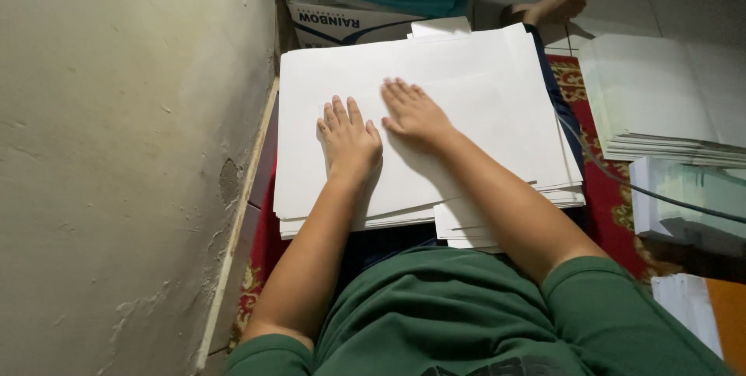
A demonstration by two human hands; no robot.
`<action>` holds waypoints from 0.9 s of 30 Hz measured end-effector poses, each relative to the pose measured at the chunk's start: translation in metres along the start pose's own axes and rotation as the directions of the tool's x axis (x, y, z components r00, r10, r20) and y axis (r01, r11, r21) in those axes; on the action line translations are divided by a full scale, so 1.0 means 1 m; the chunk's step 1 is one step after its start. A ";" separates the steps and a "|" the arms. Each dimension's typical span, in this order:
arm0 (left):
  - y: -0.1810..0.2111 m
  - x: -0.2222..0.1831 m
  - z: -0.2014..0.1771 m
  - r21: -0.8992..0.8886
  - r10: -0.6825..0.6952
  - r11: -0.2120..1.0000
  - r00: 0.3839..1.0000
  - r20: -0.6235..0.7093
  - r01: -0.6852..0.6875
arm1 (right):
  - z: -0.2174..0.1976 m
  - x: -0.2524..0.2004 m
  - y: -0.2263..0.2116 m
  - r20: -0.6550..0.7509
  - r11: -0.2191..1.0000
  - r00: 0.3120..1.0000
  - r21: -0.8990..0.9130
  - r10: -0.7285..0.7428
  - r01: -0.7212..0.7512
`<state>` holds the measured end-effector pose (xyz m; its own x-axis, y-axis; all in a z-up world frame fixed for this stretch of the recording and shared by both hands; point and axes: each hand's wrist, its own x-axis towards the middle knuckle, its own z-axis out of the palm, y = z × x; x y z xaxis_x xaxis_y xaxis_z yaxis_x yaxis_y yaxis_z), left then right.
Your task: Folding large white paper sheets in half and smoothing the creases by hand on the floor.
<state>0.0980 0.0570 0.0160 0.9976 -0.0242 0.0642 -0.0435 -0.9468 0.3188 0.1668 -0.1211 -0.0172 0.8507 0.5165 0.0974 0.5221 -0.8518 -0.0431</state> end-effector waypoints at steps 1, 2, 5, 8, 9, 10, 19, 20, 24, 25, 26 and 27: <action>-0.001 -0.002 -0.002 -0.019 -0.003 1.000 1.000 0.003 0.003 | 0.003 -0.001 0.015 -0.002 0.998 0.998 -0.003 0.069 -0.069; 0.000 -0.003 -0.003 -0.042 -0.007 0.999 1.000 0.005 0.008 | 0.005 -0.002 0.031 -0.003 0.991 0.991 -0.009 0.135 -0.135; 0.003 -0.011 -0.014 -0.075 -0.006 0.997 1.000 -0.014 0.004 | -0.031 -0.047 0.053 -0.051 0.926 0.925 0.035 0.377 -0.375; 0.004 -0.012 -0.016 -0.087 -0.005 0.996 1.000 -0.022 0.003 | -0.036 -0.087 0.071 -0.031 0.893 0.893 0.017 0.450 -0.450; 0.003 -0.014 -0.014 -0.090 -0.007 0.996 1.000 -0.024 0.005 | -0.046 -0.104 0.061 -0.032 0.894 0.894 0.014 0.448 -0.447; 0.003 -0.014 -0.013 -0.076 0.010 0.997 0.998 -0.057 -0.014 | -0.056 -0.120 0.052 0.003 0.886 0.887 0.029 0.462 -0.462; 0.047 -0.003 0.062 0.025 0.369 0.929 0.929 0.035 -0.370 | -0.042 -0.186 0.050 0.141 0.877 0.867 -0.019 0.477 -0.480; 0.060 -0.002 0.056 0.017 0.390 0.918 0.909 0.145 -0.397 | -0.039 -0.183 0.056 0.135 0.879 0.870 -0.019 0.474 -0.476; 0.022 0.032 0.072 0.055 0.365 0.930 0.930 -0.034 -0.363 | -0.043 -0.179 0.061 0.169 0.886 0.873 -0.007 0.458 -0.464; 0.013 0.030 0.055 0.066 0.277 0.960 0.959 -0.061 -0.273 | -0.045 -0.177 0.062 0.150 0.889 0.879 -0.002 0.453 -0.458; 0.003 0.030 0.037 0.078 0.190 0.980 0.977 -0.093 -0.183 | -0.048 -0.174 0.063 0.125 0.891 0.885 0.005 0.449 -0.453; 0.004 0.025 0.031 0.078 0.189 0.980 0.978 -0.091 -0.182 | -0.043 -0.167 0.069 0.128 0.891 0.884 0.006 0.449 -0.454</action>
<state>0.1248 0.0421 -0.0105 0.9624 -0.1736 0.2089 -0.2203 -0.9487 0.2267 0.0579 -0.2700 0.0065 0.9945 0.0851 -0.0603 0.0796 -0.9929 -0.0886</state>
